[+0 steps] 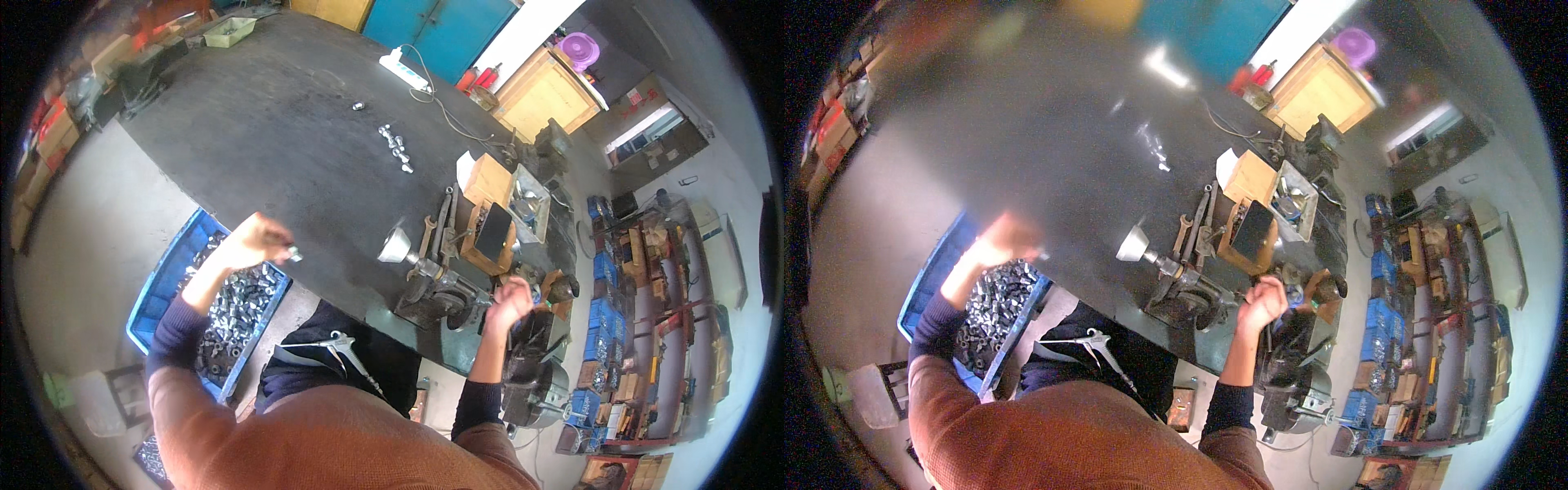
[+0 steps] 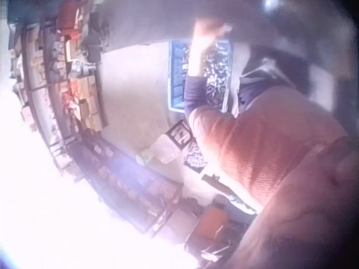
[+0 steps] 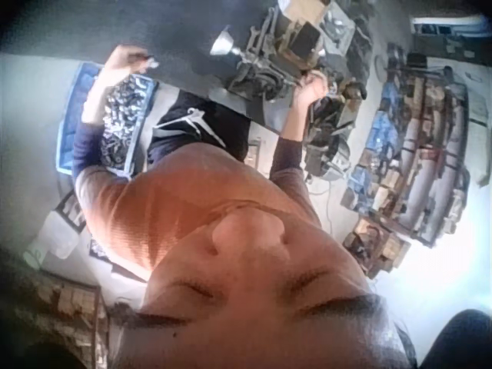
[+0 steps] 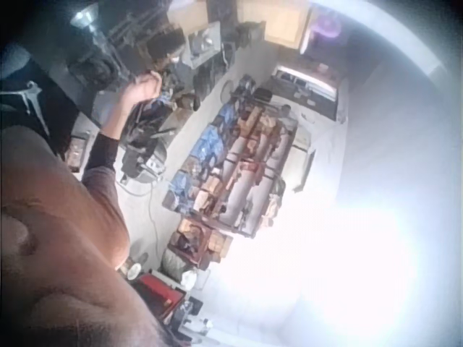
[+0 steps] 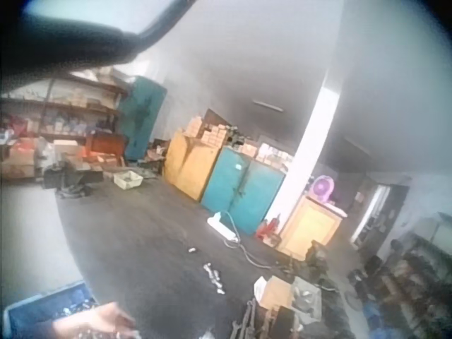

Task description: The person repeatedly picks small metal parts from a blue bin, places them into a vise, and uses a tool to work on each part before returning it to the bin. The process is repeated for multiple parts in a consistent sequence.

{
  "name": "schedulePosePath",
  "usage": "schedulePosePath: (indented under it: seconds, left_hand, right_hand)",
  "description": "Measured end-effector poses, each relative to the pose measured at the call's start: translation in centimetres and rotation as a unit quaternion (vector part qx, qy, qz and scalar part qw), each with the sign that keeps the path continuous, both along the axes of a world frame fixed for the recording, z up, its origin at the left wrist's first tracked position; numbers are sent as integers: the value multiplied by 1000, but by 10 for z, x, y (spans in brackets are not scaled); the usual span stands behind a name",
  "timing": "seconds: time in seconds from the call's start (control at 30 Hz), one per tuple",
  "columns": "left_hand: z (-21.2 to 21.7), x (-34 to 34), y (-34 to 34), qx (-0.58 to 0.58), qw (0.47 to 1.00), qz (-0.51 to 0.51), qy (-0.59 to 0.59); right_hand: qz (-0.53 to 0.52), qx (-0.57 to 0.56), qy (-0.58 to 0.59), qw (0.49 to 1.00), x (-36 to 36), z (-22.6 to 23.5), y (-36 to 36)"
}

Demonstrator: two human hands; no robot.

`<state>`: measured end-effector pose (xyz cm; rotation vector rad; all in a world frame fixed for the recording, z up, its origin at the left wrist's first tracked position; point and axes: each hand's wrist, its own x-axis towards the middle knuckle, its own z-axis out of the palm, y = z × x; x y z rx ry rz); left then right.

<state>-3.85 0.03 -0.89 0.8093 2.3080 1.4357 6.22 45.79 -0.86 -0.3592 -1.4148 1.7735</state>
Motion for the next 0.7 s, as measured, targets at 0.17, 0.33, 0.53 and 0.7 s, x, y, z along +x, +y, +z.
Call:
schedulePosePath:
  seconds: [0.17, 0.33, 0.53, 0.7]
  left_hand:
    - [-23, 40, -64, -319, 942, 92, 52]
    - [8, 14, -20, -302, 937, 111, 132]
    - [-18, -109, 121, -104, 966, -6, 235]
    - [-35, -196, 228, -206, 945, 15, 255]
  right_hand:
    - [45, -3, 142, 989, 49, 20, -20]
    - [67, -51, 40, 996, 90, -1, -50]
    - [-21, -163, -77, 983, 67, -74, -28]
    - [-33, -152, -83, 984, 46, -85, -11]
